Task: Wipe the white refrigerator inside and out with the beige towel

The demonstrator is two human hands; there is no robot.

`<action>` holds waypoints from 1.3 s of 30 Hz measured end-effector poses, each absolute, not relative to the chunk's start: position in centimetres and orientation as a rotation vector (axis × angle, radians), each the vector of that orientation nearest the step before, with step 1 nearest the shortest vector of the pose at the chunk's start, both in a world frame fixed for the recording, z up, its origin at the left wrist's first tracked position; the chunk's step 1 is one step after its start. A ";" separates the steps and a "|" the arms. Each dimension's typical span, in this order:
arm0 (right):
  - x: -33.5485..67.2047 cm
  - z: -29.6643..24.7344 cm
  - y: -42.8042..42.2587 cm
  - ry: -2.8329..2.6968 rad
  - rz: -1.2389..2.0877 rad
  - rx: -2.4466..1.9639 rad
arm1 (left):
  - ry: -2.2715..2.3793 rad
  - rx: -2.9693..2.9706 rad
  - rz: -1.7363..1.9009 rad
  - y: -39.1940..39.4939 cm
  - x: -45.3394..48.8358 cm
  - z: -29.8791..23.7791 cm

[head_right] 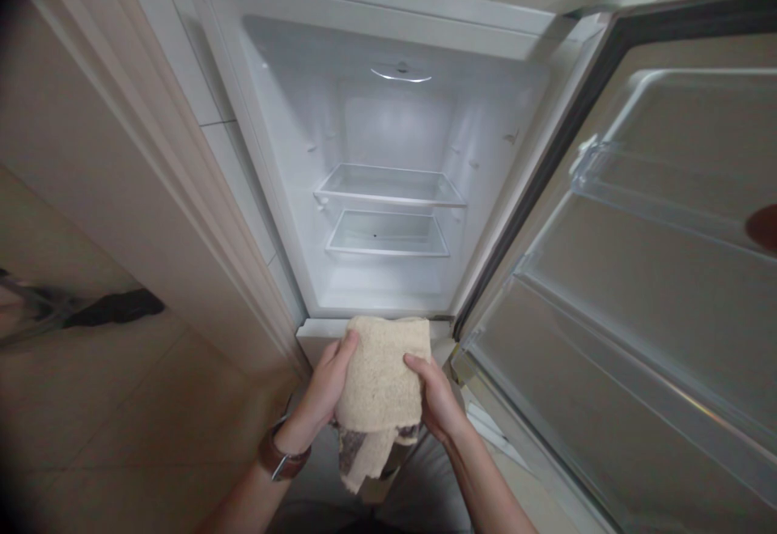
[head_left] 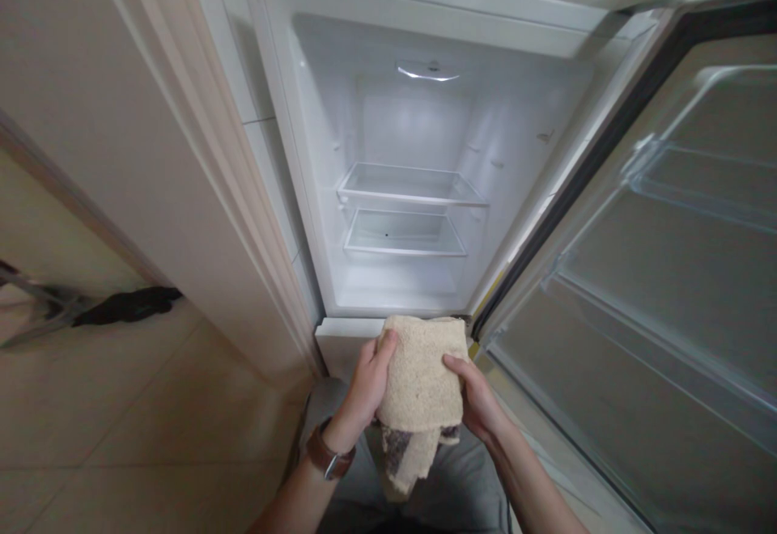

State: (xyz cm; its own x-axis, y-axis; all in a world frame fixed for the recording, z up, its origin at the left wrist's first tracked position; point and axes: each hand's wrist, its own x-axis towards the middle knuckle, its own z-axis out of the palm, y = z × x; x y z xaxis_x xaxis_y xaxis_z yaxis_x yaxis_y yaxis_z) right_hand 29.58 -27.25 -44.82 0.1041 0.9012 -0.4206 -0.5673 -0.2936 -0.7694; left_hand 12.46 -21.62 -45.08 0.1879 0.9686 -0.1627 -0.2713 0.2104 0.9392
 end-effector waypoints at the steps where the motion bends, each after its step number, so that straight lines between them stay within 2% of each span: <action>1: 29.6 -44.9 -27.3 -0.422 1.508 -1.125 | 0.956 0.936 1.071 -21.7 12.5 -45.1; 12: 29.7 -46.5 -27.3 -0.447 1.471 -1.125 | 1.051 0.970 1.032 -22.5 12.5 -44.5; 26: 29.8 -46.0 -27.5 -0.382 1.473 -1.109 | 0.866 1.091 1.006 -22.9 12.6 -42.6; 34: 29.7 -46.3 -27.6 -0.395 1.483 -1.105 | 0.856 1.063 1.001 -23.0 12.4 -43.8; 39: 29.7 -46.6 -27.6 -0.411 1.486 -1.109 | 0.985 0.963 1.131 -23.3 12.3 -44.4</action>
